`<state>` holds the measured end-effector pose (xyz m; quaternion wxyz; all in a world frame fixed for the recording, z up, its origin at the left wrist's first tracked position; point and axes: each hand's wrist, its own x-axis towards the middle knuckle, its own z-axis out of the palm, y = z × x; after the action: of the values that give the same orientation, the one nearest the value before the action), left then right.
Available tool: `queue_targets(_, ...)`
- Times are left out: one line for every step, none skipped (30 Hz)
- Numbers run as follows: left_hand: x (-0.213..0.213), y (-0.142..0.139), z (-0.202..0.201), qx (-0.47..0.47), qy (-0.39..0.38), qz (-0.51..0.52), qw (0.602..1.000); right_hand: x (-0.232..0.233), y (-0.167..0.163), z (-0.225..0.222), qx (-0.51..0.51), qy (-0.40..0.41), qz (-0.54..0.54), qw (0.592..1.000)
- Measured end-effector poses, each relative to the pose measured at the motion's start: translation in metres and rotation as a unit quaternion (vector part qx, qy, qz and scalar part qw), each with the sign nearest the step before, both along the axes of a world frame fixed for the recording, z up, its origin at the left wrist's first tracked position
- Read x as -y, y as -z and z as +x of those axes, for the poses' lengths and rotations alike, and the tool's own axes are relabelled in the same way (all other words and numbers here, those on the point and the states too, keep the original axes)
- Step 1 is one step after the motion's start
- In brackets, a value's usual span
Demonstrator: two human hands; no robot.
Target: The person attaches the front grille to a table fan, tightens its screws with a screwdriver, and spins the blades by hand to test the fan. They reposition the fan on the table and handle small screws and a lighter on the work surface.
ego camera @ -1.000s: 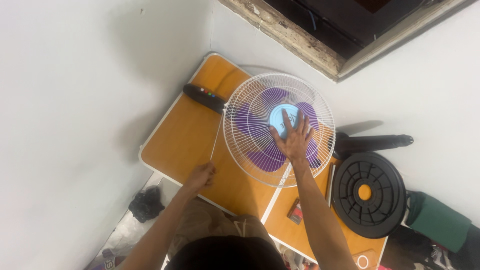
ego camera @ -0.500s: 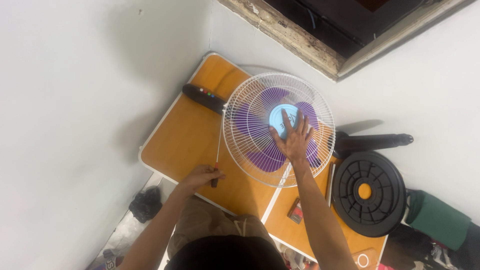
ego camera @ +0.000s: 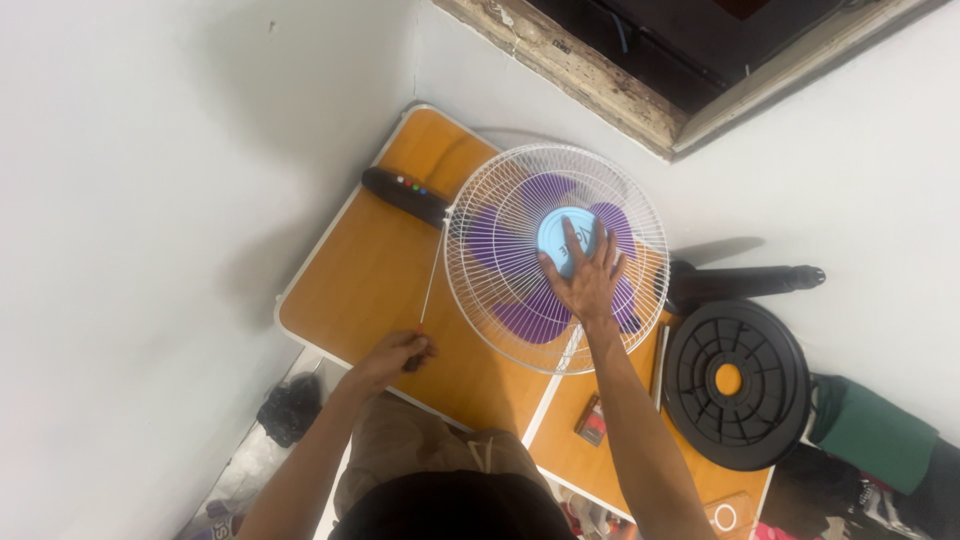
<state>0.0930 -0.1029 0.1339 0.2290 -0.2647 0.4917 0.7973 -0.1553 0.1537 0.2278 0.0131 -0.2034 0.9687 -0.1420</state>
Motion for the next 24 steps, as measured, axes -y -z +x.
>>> queue_targets(0.0, -0.003, -0.001, -0.016, 0.023, -0.037, 0.999, 0.0, 0.0, 0.0, 0.0, -0.002, -0.001, 1.0)
queue_targets(-0.001, -0.004, -0.001, -0.028, 0.024, -0.039, 0.999, 0.0, 0.0, -0.001, 0.002, -0.001, -0.001, 1.0)
queue_targets(-0.003, -0.004, -0.002, -0.04, 0.026, -0.041, 0.998, 0.0, 0.0, -0.001, 0.003, -0.001, -0.001, 1.0)
queue_targets(-0.005, -0.002, -0.004, -0.052, 0.028, -0.042, 0.997, 0.0, 0.0, -0.001, 0.005, 0.001, 0.0, 1.0)
queue_targets(-0.007, 0.0, -0.006, -0.018, 0.0, -0.028, 0.999, 0.0, 0.0, -0.001, 0.006, 0.002, 0.001, 1.0)
queue_targets(-0.008, 0.004, -0.009, 0.017, -0.028, -0.013, 0.999, 0.0, 0.0, -0.001, 0.007, 0.003, 0.001, 1.0)
queue_targets(-0.01, 0.008, -0.011, 0.052, -0.055, 0.002, 0.997, 0.0, 0.0, -0.001, 0.008, 0.004, 0.001, 1.0)
queue_targets(-0.011, 0.012, -0.012, 0.051, -0.054, 0.015, 0.997, 0.0, 0.0, -0.001, 0.006, 0.006, 0.002, 1.0)
queue_targets(-0.011, 0.016, -0.013, 0.049, -0.053, 0.028, 0.997, 0.0, 0.0, -0.001, 0.005, 0.007, 0.004, 1.0)
queue_targets(-0.011, 0.016, -0.014, 0.048, -0.053, 0.041, 0.997, 0.0, 0.0, -0.001, 0.004, 0.007, 0.005, 1.0)
queue_targets(-0.009, 0.016, -0.013, 0.032, -0.052, 0.049, 0.997, 0.0, 0.0, -0.001, 0.007, 0.004, 0.003, 1.0)
queue_targets(-0.006, 0.016, -0.013, 0.016, -0.05, 0.058, 0.997, 0.0, 0.0, -0.001, 0.009, 0.002, 0.0, 1.0)
queue_targets(-0.005, 0.017, -0.012, 0.001, -0.049, 0.068, 0.996, 0.0, 0.0, -0.001, 0.012, 0.0, -0.002, 1.0)
queue_targets(-0.002, 0.015, -0.012, -0.014, -0.02, 0.038, 0.999, 0.0, 0.0, -0.001, 0.011, 0.001, -0.002, 1.0)
queue_targets(0.002, 0.011, -0.011, -0.028, 0.008, 0.008, 1.0, -0.001, 0.0, -0.001, 0.009, 0.002, -0.001, 1.0)
queue_targets(0.005, 0.007, -0.008, -0.042, 0.034, -0.022, 0.998, -0.001, 0.0, -0.001, 0.009, 0.001, -0.001, 1.0)
queue_targets(0.007, 0.003, -0.007, -0.043, 0.036, -0.037, 0.998, -0.001, 0.001, -0.001, 0.008, -0.003, -0.003, 1.0)
queue_targets(0.007, -0.001, -0.006, -0.045, 0.038, -0.052, 0.997, 0.0, 0.001, -0.001, 0.006, -0.005, -0.005, 1.0)
queue_targets(0.005, -0.004, -0.006, -0.047, 0.042, -0.065, 0.996, -0.001, 0.001, -0.001, 0.005, -0.007, -0.006, 1.0)
queue_targets(0.002, -0.006, -0.007, -0.042, 0.026, -0.081, 0.996, -0.001, 0.001, -0.001, 0.005, -0.004, -0.003, 1.0)
queue_targets(-0.003, -0.007, -0.007, -0.036, 0.01, -0.096, 0.995, -0.001, 0.001, -0.001, 0.004, -0.002, 0.0, 1.0)
queue_targets(-0.006, -0.006, -0.007, -0.03, -0.007, -0.113, 0.993, -0.001, 0.001, -0.001, 0.004, 0.0, 0.002, 1.0)
queue_targets(-0.009, -0.004, -0.007, -0.032, -0.041, -0.097, 0.994, -0.001, 0.001, -0.001, 0.002, 0.0, 0.0, 1.0)
queue_targets(-0.014, -0.001, -0.006, -0.033, -0.075, -0.08, 0.993, -0.001, 0.001, -0.001, 0.0, 0.0, -0.001, 1.0)
